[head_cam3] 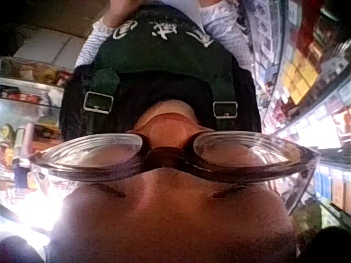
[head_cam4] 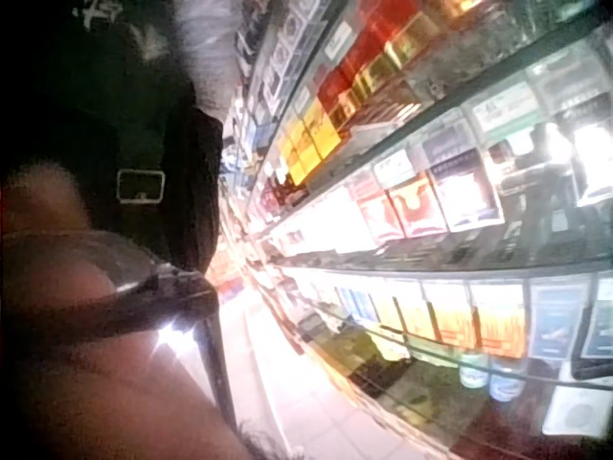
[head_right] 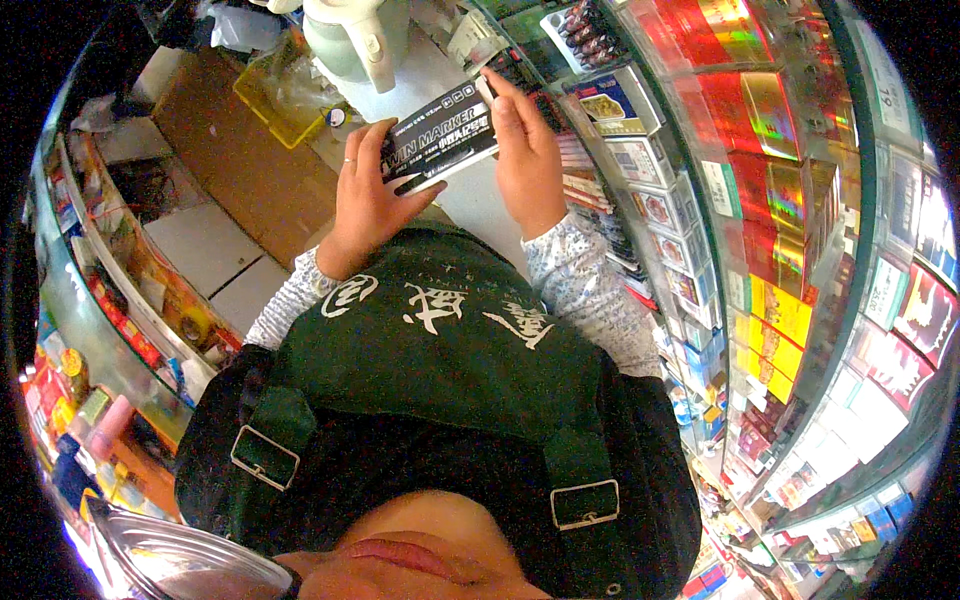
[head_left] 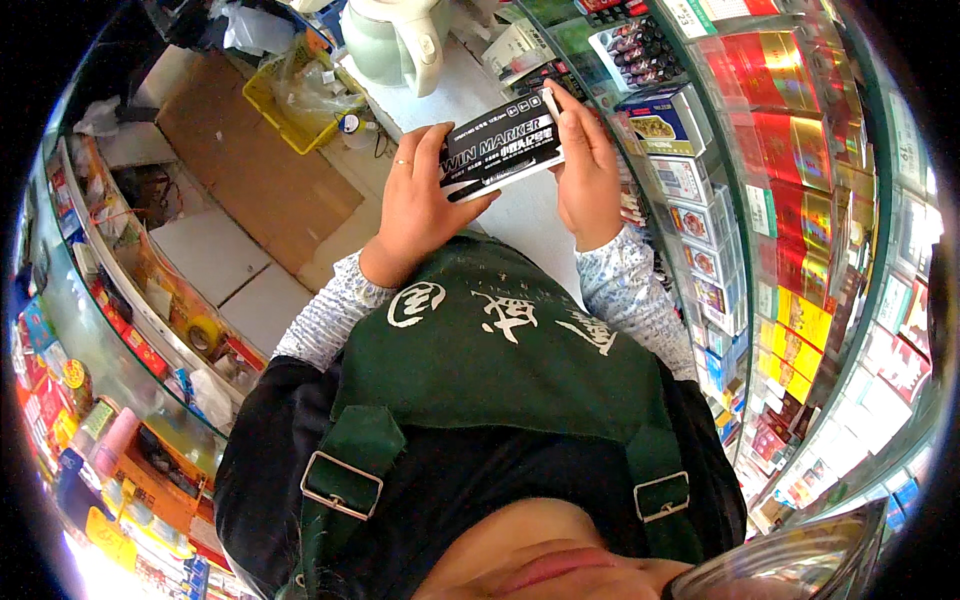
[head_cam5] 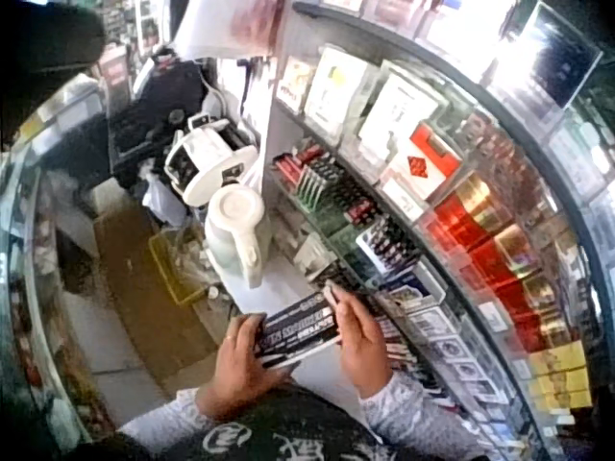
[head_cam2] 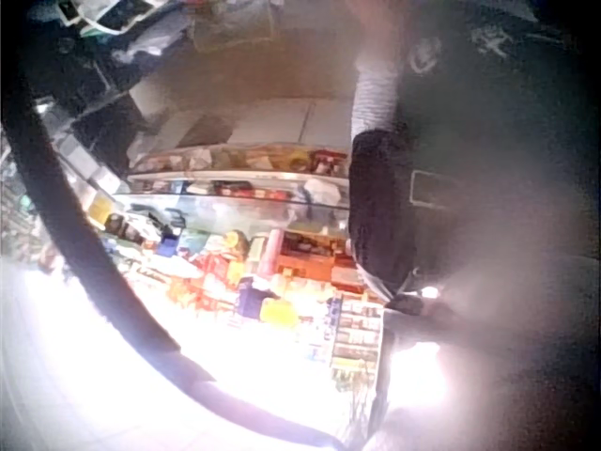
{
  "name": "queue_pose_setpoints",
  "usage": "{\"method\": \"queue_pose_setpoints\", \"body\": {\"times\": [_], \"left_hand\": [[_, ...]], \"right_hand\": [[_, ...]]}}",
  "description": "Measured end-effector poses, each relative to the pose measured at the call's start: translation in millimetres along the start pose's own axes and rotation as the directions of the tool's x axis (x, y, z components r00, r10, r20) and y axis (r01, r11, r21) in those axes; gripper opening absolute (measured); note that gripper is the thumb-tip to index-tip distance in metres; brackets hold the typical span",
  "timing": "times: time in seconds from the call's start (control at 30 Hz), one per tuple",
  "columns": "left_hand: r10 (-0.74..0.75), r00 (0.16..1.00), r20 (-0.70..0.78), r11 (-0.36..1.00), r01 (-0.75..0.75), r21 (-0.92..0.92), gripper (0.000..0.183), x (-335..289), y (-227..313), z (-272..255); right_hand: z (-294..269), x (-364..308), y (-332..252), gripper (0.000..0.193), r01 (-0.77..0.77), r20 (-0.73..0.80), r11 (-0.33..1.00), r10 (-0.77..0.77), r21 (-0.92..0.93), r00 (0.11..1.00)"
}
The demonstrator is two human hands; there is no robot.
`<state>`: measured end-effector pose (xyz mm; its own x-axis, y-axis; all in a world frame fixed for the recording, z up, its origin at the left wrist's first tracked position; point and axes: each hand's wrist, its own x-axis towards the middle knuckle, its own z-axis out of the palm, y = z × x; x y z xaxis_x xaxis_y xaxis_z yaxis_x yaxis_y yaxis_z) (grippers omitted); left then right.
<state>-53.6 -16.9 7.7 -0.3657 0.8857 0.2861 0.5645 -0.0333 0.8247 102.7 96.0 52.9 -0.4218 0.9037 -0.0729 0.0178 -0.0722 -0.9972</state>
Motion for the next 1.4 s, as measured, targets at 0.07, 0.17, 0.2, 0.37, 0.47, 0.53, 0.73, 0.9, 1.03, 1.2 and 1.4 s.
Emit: {"method": "queue_pose_setpoints", "body": {"times": [0.07, 0.17, 0.2, 0.37, 0.47, 0.53, 0.73, 0.9, 1.03, 1.2, 1.4], "left_hand": [[-0.041, 0.999, 0.035, 0.998, 0.043, -0.046, 0.089, -1, -2, 1], [0.025, 1.0, -0.018, 0.998, -0.026, -0.049, 0.089, -2, -6, 1], [0.04, 0.999, -0.025, 0.998, -0.041, -0.04, 0.089, -2, -7, 1], [0.079, 0.995, -0.065, 0.997, -0.079, -0.005, 0.084, 0, -6, 2], [0.014, 1.0, -0.003, 0.996, -0.014, 0.083, 0.082, 0, -1, -1], [0.004, 0.999, 0.047, 0.991, -0.01, 0.135, 0.083, 0, 0, -4], [-0.241, 0.913, 0.329, 0.71, 0.396, -0.582, 0.068, -4, -12, -12], [-0.458, 0.802, 0.385, 0.263, 0.535, -0.803, 0.053, -13, -21, 14], [-0.595, 0.785, 0.173, 0.31, 0.423, -0.851, 0.052, -1, -26, 50], [-0.517, 0.855, 0.047, 0.347, 0.259, -0.901, 0.053, 28, -15, 78], [-0.446, 0.894, 0.04, 0.5, 0.285, -0.818, 0.05, 82, -25, 97]], "right_hand": [[-3, 4, -7, 0.037, -0.072, 0.035, 0.997, 0.071, 0.03, 0.997], [-8, 9, -10, 0.037, -0.072, 0.102, 0.997, 0.072, -0.009, 0.992], [-6, 9, -12, 0.037, -0.075, 0.101, 0.997, 0.074, 0.007, 0.992], [-1, 9, -10, 0.035, -0.008, 0.049, 0.999, 0.01, -0.046, 0.999], [-1, 7, -7, 0.039, 0.13, 0.094, 0.944, -0.106, -0.304, 0.99], [-1, 2, -7, 0.042, 0.239, 0.167, 0.858, -0.182, -0.454, 0.969], [-14, 9, 8, 0.055, 0.132, 0.086, 0.918, -0.107, -0.374, 0.99], [-16, 6, 9, 0.068, 0.065, 0.03, 0.986, -0.061, -0.152, 0.998], [-24, -10, 17, 0.059, -0.001, 0.06, 0.997, 0.006, -0.077, 0.998], [-43, -56, 33, 0.051, -0.22, 0.16, 0.974, 0.226, -0.056, 0.961], [-66, -83, 42, 0.049, -0.281, 0.027, 0.956, 0.284, -0.089, 0.958]]}}
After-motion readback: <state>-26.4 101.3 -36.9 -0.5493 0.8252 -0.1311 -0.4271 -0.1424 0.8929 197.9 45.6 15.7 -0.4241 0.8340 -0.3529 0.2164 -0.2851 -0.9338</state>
